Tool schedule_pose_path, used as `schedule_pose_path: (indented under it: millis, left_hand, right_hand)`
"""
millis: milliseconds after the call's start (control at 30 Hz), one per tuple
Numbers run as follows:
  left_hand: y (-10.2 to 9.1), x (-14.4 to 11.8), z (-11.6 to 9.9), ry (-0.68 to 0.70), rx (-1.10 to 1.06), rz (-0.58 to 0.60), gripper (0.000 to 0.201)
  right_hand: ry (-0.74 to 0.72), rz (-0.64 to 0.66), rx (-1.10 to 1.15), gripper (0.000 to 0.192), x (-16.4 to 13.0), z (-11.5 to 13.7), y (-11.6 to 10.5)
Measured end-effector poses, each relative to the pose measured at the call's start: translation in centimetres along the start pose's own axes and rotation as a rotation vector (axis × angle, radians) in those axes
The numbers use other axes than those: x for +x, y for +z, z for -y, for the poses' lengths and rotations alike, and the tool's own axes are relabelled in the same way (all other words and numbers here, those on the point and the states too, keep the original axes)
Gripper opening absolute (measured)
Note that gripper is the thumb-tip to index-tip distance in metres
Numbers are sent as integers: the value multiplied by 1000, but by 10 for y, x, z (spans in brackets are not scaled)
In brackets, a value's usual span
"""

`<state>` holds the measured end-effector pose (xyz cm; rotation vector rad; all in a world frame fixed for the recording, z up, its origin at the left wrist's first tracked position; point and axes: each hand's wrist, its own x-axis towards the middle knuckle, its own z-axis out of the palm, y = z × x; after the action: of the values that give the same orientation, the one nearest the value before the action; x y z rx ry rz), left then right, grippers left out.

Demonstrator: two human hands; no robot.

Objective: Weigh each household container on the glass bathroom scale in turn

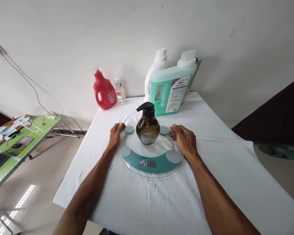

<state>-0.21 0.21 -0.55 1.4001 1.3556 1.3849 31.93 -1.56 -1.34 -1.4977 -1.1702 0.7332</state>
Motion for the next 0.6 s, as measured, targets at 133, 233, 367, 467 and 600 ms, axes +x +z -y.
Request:
schedule_pose_path:
  millis: [133, 233, 367, 467, 600]
  left_hand:
    - [-1, 1, 2, 5, 0, 4, 59]
    - [-1, 1, 3, 6, 16, 4, 60]
    - [0, 1, 2, 4, 41, 2, 60]
    - [0, 1, 0, 12, 42, -2, 59]
    - [0, 0, -2, 9, 52, -4, 58]
  right_hand:
    - [-2, -1, 0, 61, 0, -1, 0]
    - [-9, 1, 13, 61, 0, -2, 1]
    - [-8, 5, 17, 63, 1, -5, 1]
    - [-19, 11, 23, 64, 2, -6, 0]
    - [-29, 7, 28, 62, 2, -6, 0]
